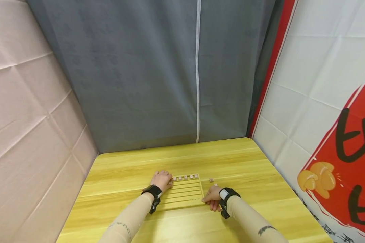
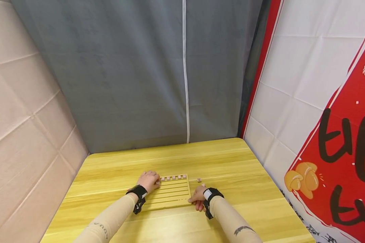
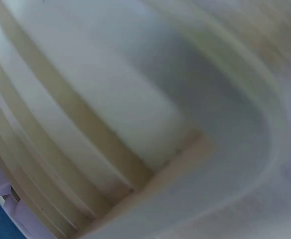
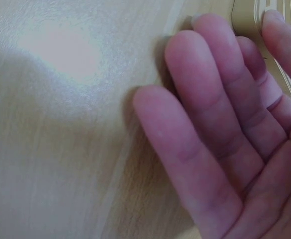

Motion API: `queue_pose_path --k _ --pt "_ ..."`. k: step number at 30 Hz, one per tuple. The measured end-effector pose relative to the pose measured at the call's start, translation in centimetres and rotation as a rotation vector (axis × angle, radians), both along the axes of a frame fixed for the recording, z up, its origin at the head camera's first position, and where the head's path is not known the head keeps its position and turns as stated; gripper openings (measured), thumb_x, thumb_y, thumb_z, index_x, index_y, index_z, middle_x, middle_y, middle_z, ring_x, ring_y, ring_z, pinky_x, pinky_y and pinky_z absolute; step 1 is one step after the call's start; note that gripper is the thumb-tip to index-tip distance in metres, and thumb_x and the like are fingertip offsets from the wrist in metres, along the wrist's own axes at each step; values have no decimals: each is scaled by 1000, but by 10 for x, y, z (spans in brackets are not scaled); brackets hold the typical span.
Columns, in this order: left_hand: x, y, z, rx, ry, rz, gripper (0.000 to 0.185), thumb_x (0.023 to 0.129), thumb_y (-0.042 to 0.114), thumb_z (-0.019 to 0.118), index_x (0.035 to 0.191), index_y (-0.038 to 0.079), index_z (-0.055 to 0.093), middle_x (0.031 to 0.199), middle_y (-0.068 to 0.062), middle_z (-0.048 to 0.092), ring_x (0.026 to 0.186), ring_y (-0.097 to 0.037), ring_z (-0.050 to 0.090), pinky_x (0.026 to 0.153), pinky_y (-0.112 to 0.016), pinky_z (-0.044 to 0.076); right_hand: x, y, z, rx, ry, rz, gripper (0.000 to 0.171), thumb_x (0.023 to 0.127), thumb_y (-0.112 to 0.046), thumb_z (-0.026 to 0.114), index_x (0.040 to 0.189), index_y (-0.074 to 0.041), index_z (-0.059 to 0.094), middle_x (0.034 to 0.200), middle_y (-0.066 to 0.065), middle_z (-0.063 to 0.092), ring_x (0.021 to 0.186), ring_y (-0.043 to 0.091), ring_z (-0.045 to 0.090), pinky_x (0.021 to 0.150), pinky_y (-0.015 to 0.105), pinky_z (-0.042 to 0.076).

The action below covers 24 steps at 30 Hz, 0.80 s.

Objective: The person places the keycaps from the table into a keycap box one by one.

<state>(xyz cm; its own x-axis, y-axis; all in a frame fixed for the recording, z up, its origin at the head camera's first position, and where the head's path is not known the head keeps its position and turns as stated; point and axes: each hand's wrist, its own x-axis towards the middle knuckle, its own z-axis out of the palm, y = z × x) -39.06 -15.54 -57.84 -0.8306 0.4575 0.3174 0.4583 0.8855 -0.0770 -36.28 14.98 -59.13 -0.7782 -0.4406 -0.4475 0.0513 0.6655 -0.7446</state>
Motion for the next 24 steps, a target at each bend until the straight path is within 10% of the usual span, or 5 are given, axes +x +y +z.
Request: queue_pose_path --k 10,24 --pt "1 0 4 -3 -8 17 28 73 37 83 75 24 58 72 10 49 68 -13 42 64 -30 26 5 -3 13 29 -8 -16 32 91 -26 68 72 -1 61 60 11 67 46 15 61 44 31 54" --pt "6 1 9 -9 -3 4 30 75 32 83 71 22 54 69 8 46 65 -14 37 63 -29 25 -16 6 -29 -31 1 21 37 87 -37 70 71 -4 63 60 10 67 44 14 60 40 29 51"
